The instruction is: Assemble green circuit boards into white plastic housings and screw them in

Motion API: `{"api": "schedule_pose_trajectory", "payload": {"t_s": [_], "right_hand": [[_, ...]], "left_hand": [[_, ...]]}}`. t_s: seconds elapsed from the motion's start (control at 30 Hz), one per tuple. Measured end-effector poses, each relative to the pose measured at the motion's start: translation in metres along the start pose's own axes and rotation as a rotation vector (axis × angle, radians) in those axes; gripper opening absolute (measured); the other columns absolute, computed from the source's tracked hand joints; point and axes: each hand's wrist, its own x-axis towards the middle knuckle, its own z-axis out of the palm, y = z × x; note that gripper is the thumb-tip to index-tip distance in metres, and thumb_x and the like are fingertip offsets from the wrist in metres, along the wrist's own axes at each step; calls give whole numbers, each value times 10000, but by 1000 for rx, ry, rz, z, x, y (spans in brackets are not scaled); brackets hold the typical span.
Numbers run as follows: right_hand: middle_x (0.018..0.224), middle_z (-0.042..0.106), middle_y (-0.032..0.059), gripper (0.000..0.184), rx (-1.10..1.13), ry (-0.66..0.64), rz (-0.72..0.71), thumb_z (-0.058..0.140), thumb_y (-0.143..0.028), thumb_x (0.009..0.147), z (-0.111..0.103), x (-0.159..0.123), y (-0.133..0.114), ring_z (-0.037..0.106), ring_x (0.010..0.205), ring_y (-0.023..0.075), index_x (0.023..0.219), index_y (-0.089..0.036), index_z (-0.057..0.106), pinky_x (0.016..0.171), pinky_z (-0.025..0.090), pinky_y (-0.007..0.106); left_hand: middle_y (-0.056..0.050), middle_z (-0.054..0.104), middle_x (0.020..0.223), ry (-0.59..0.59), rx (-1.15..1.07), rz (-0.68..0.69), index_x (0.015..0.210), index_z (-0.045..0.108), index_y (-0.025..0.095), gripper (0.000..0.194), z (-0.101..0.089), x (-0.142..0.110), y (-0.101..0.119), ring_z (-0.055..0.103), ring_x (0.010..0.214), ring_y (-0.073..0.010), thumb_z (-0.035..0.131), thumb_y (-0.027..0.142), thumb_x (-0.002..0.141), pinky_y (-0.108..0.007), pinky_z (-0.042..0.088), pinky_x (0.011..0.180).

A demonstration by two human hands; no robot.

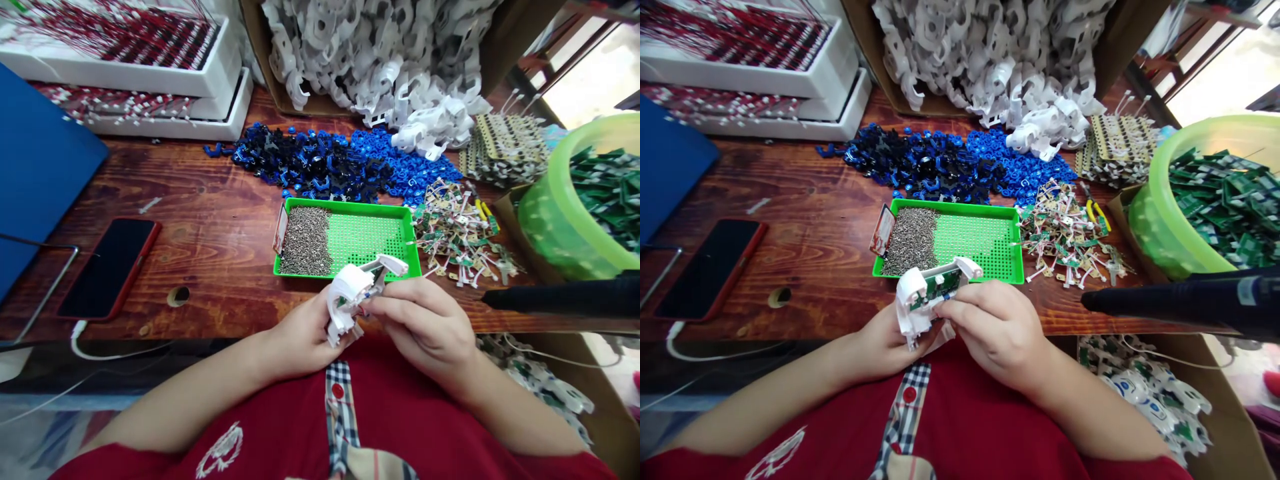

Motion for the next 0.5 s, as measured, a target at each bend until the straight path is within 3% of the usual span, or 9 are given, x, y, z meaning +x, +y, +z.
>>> {"api": "schedule_pose_trajectory", "payload": {"t_s": [0.2, 0.4, 0.5], "right_hand": [[873, 643, 44, 184, 5, -25, 34, 538, -63, 803, -2, 8, -5, 610, 800, 99, 928, -153, 638, 706, 520, 209], [815, 614, 13, 180, 222, -51, 174, 568, -82, 787, -3, 4, 1, 595, 752, 78, 920, -190, 624, 695, 513, 180], [856, 580, 19, 211, 367, 130, 361, 588, -101, 772, 0, -7, 5, 569, 799, 97, 952, -212, 587, 713, 501, 205]], "left_hand": [[-61, 641, 841, 0, 62, -31, 981, 527, 173, 211, -1, -3, 0, 609, 834, -217, 534, 162, 770, -347, 498, 795], [-116, 610, 1099, 79, 15, -45, 1141, 468, 158, 370, 2, 1, 3, 591, 969, -229, 547, 172, 779, -386, 466, 907], [-117, 621, 1113, 76, 4, -71, 1134, 499, 155, 352, 2, 3, 4, 589, 1012, -243, 546, 174, 786, -393, 448, 939]]}}
